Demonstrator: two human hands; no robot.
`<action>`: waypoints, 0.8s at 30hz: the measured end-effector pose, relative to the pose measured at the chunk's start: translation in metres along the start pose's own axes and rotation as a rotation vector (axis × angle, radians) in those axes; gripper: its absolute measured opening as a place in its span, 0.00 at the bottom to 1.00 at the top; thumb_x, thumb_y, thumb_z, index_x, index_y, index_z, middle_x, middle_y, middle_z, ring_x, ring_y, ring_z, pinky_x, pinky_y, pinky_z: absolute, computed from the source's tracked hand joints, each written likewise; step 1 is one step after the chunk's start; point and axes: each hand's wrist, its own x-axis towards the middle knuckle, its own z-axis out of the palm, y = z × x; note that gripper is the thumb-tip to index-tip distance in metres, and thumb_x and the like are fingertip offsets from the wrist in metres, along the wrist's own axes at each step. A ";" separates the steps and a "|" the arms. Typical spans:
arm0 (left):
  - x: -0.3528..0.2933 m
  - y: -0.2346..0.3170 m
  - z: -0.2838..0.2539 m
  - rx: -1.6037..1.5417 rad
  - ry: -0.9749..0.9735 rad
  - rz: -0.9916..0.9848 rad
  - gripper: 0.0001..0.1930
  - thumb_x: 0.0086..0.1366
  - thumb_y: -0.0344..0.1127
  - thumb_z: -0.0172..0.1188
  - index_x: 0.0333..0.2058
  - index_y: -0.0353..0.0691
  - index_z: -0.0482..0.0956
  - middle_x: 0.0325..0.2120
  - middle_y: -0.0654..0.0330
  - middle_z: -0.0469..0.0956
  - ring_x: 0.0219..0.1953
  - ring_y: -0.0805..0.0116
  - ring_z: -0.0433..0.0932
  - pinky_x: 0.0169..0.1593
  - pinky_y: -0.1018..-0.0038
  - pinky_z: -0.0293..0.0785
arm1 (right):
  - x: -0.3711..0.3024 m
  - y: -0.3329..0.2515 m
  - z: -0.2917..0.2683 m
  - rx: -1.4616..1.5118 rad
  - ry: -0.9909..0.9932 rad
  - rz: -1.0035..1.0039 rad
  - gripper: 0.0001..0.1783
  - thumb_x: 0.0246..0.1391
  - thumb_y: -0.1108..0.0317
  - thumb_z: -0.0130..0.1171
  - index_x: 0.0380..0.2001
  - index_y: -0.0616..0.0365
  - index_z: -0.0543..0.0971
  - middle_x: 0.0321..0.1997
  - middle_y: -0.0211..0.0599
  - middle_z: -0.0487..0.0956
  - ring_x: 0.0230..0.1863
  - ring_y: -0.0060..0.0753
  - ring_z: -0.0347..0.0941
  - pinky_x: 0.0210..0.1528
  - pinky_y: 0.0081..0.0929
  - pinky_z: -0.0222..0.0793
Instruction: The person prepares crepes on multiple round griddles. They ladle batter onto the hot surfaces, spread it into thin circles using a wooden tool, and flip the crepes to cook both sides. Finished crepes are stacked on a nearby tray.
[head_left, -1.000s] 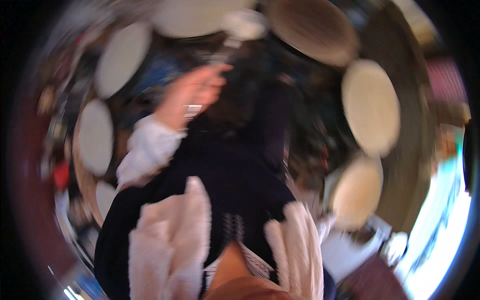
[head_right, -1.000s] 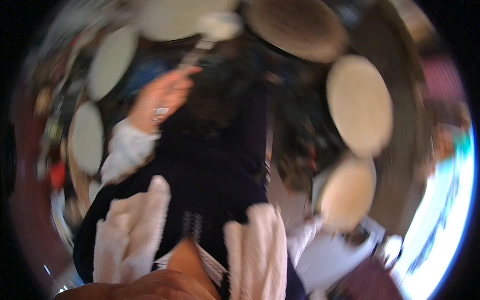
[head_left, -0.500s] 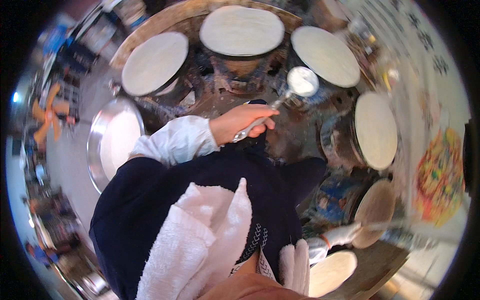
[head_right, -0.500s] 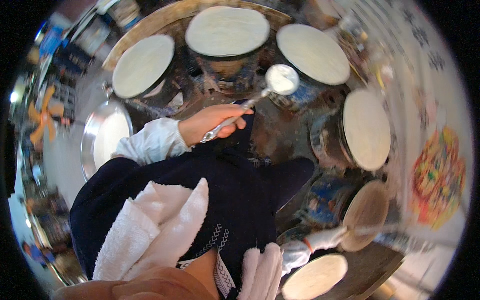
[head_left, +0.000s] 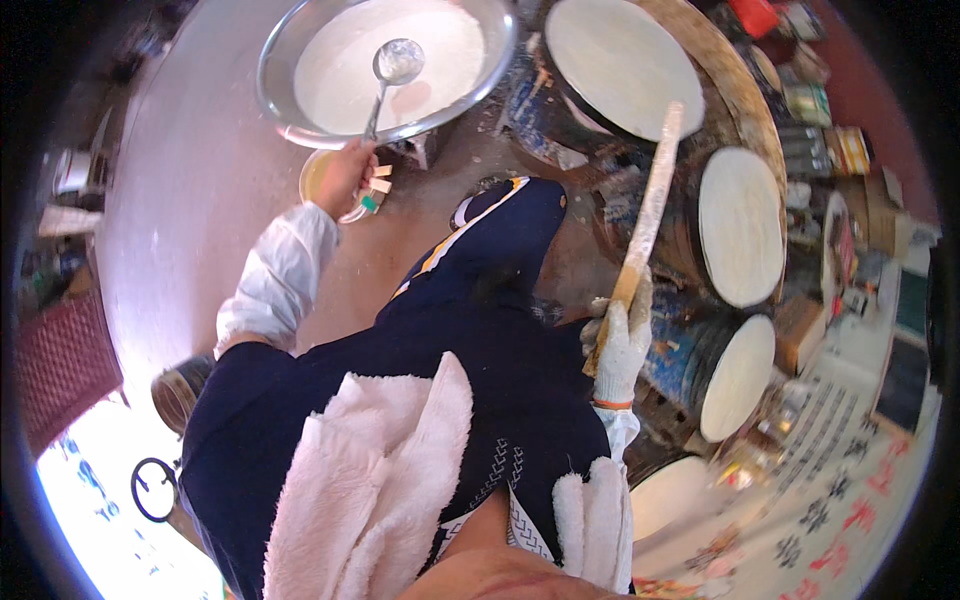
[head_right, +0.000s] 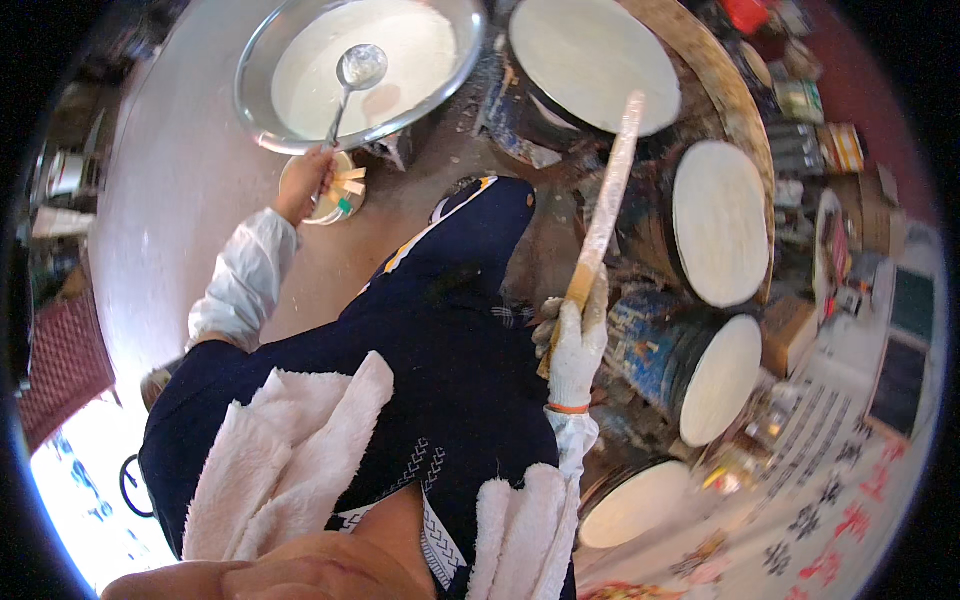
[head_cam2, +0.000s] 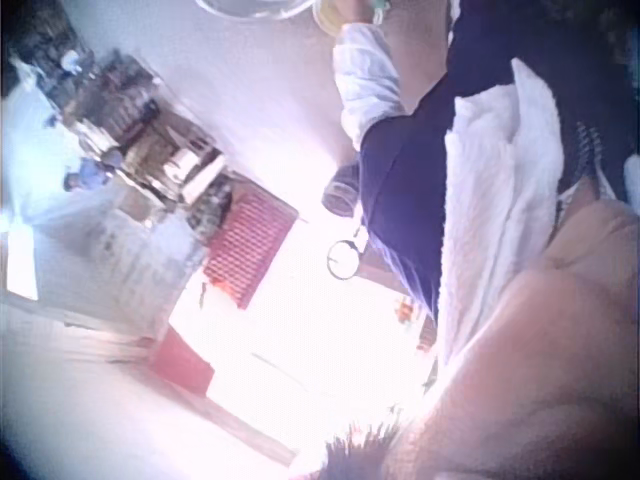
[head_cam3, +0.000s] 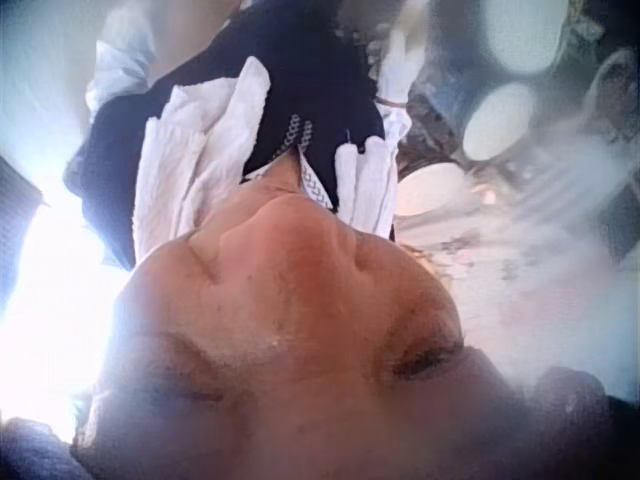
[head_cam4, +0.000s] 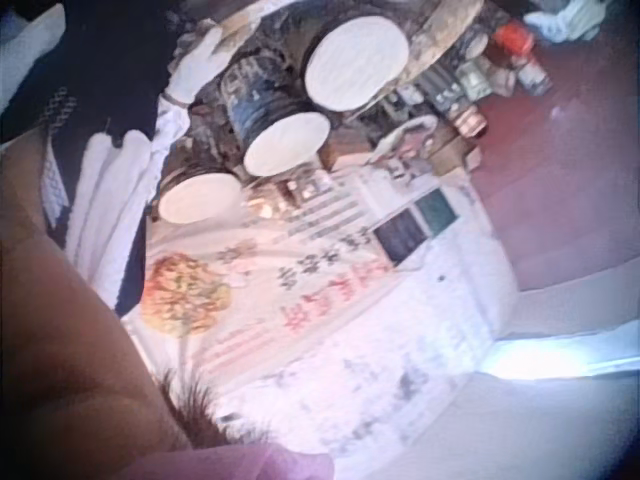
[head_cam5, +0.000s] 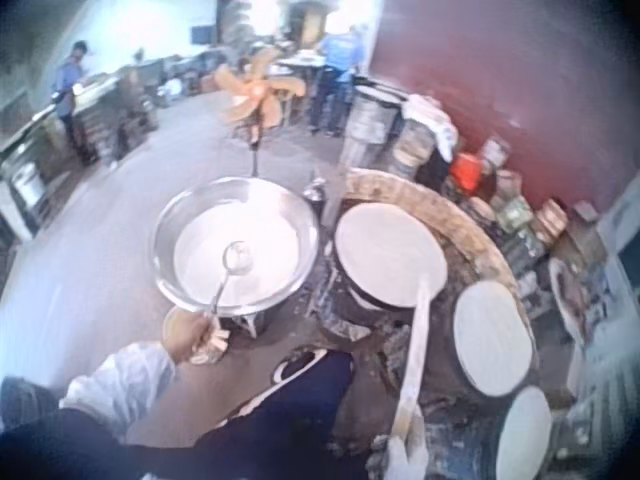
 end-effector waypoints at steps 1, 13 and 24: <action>0.021 -0.009 -0.029 0.061 0.024 0.051 0.13 0.73 0.43 0.50 0.30 0.45 0.73 0.19 0.68 0.70 0.19 0.78 0.67 0.19 0.78 0.61 | 0.012 -0.005 0.010 -0.022 -0.071 0.039 0.33 0.67 0.73 0.45 0.73 0.53 0.54 0.31 0.35 0.78 0.17 0.18 0.69 0.16 0.16 0.66; 0.182 -0.014 -0.082 1.089 -0.104 -0.060 0.20 0.73 0.47 0.44 0.45 0.38 0.79 0.36 0.49 0.79 0.36 0.51 0.76 0.41 0.58 0.71 | 0.191 -0.039 0.137 -0.383 -0.776 0.101 0.31 0.64 0.65 0.47 0.71 0.51 0.61 0.26 0.34 0.77 0.16 0.23 0.71 0.17 0.22 0.66; 0.160 0.016 -0.081 0.569 -0.408 -0.564 0.16 0.71 0.45 0.49 0.39 0.37 0.76 0.18 0.64 0.71 0.12 0.76 0.64 0.14 0.75 0.63 | 0.322 -0.088 0.285 -1.168 -1.214 0.119 0.21 0.61 0.73 0.47 0.57 0.57 0.74 0.26 0.38 0.79 0.20 0.30 0.76 0.20 0.31 0.71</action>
